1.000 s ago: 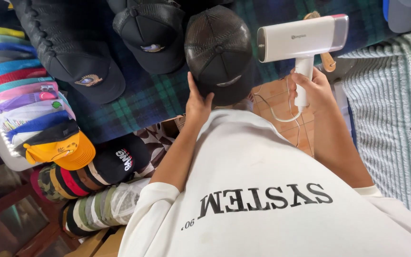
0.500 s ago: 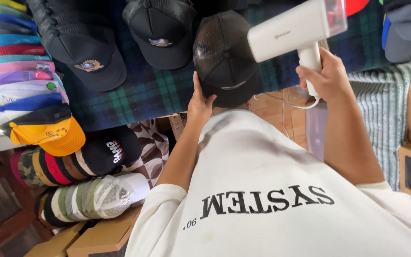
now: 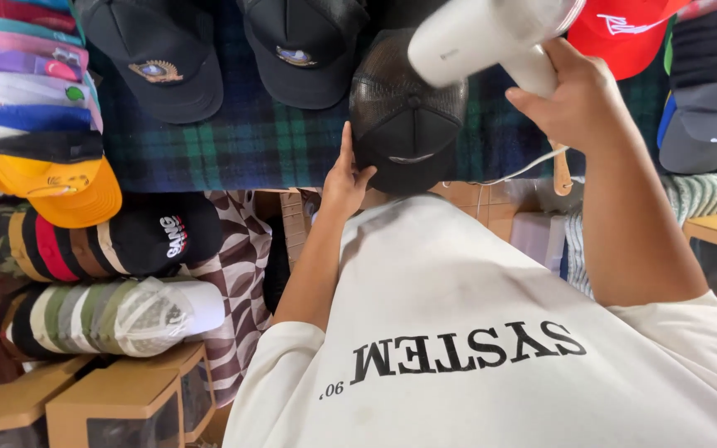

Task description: Cleaning and reshaping various baseball caps using a handheld brush and a hair dryer.

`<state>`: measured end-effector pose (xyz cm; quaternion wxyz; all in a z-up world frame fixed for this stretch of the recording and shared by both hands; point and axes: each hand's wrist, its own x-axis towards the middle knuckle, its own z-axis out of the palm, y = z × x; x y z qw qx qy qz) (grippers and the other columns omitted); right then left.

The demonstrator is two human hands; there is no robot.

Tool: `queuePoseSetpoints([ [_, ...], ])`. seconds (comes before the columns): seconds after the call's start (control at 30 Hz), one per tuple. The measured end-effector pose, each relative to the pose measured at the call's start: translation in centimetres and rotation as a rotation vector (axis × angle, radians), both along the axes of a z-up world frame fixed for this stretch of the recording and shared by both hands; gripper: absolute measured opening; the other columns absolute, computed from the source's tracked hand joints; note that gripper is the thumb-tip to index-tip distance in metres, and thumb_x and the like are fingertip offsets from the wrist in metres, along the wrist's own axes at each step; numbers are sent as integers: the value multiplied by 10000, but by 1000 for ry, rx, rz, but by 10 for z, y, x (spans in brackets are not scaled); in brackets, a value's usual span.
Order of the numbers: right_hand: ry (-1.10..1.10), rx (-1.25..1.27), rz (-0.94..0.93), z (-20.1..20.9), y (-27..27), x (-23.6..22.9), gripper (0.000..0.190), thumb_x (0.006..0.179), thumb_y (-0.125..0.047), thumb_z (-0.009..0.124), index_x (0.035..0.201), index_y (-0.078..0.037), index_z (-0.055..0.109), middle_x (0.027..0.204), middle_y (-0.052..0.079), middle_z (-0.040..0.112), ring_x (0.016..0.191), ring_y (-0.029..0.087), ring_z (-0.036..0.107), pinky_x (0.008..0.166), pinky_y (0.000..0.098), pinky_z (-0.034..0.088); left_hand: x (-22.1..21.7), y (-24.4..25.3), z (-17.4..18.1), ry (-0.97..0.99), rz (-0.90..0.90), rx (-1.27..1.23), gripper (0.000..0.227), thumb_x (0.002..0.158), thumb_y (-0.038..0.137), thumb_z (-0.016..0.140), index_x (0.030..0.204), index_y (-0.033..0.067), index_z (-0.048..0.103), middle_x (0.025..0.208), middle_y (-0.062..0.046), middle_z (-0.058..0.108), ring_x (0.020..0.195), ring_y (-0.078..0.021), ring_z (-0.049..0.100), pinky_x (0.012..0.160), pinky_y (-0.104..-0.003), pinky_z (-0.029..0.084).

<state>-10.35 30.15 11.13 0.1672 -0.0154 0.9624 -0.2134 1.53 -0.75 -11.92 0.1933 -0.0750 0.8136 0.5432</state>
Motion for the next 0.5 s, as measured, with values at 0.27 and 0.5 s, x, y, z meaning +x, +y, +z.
queuePoseSetpoints([
  [0.27,18,10,122,14,-45,-25,561,933,-339,748,1431,-133,593,1130,265,639,971,461,616,758,562,503,7,0,-13,103,18,-27,993,1003,151,717,1662,357,4,902,-33,489,739,-204,520,722,-364,485],
  [0.5,232,207,466,0,-59,-46,601,982,-424,714,1446,-58,603,1026,252,734,859,487,683,663,563,518,3,-1,-15,103,15,16,973,1008,156,712,1666,354,23,913,-14,479,737,-180,521,742,-341,474],
])
